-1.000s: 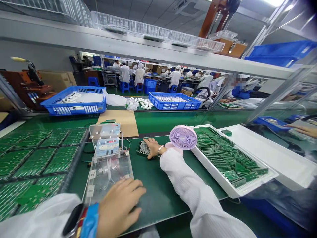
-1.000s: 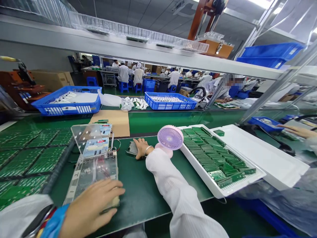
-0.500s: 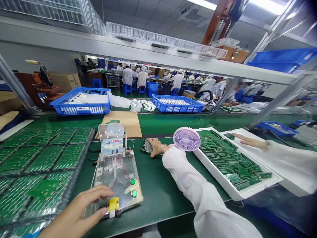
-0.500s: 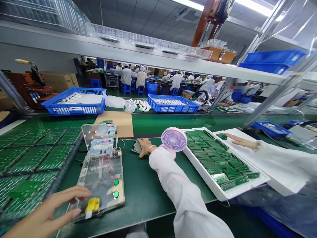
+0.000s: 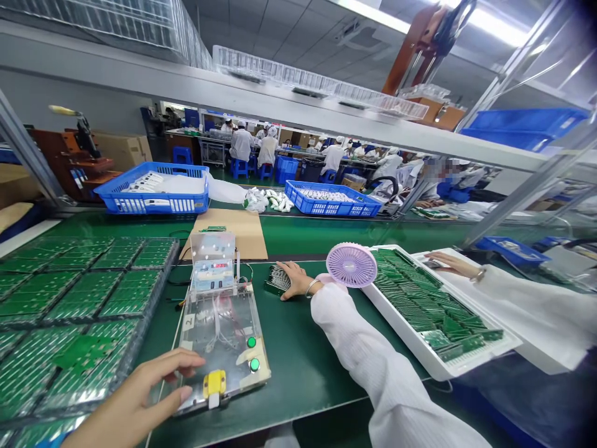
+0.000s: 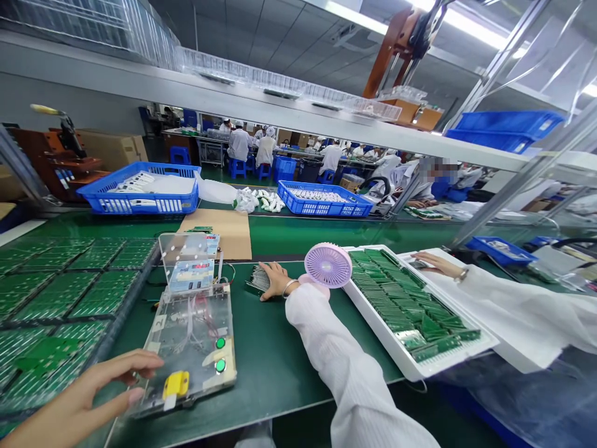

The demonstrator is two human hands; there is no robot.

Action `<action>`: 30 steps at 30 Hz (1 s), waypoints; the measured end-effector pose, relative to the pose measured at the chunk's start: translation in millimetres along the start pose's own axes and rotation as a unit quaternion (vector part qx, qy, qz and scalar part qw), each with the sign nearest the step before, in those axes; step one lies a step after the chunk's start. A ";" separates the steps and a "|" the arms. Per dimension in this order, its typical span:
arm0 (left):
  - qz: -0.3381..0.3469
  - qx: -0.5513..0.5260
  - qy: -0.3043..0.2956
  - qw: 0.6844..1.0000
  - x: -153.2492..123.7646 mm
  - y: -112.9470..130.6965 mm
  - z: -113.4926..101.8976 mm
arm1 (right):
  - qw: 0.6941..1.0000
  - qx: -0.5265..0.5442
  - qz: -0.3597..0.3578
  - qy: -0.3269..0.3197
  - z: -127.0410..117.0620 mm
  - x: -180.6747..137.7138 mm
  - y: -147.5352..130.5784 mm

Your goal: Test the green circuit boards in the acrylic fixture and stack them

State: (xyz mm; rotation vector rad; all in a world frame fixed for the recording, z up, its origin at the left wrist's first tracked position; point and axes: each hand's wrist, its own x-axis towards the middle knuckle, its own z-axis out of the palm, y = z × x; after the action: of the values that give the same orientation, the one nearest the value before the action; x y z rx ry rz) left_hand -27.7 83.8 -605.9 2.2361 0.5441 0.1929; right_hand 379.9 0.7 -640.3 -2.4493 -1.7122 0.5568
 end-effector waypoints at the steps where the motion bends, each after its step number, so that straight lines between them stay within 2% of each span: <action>1: 0.000 -0.006 0.002 1.000 -0.3 -1.2 0.2 | 1.000 0.000 -0.003 0.001 -0.7 1.8 -0.2; 7: -0.009 -0.053 0.032 0.998 -3.9 -0.9 -0.2 | 1.000 -0.004 -0.019 0.007 -6.5 18.8 4.2; 13: -0.048 -0.063 0.019 0.997 -7.2 -0.2 -2.1 | 0.999 0.002 -0.030 -0.015 -14.3 38.7 15.9; 18: -0.033 -0.068 0.027 0.997 -10.7 -8.0 -1.0 | 0.999 -0.007 -0.019 -0.030 -16.0 40.6 19.7; 22: -0.054 -0.058 0.010 0.997 -17.3 -14.8 -4.1 | 0.999 -0.030 0.007 -0.028 -14.2 36.4 17.0; 27: -0.080 -0.057 0.014 0.995 -29.1 -9.6 -22.5 | 0.998 -0.052 0.015 -0.012 -11.5 31.6 9.7; 30: -0.093 -0.067 0.058 0.992 -37.1 -2.7 -47.0 | 0.998 -0.065 0.014 -0.005 -8.3 30.2 7.6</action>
State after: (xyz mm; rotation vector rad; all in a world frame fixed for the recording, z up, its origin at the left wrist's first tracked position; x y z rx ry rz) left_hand -76.3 101.0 -575.4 2.0402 0.7757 0.2552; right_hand 398.5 26.9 -641.9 -2.5657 -1.7734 0.4747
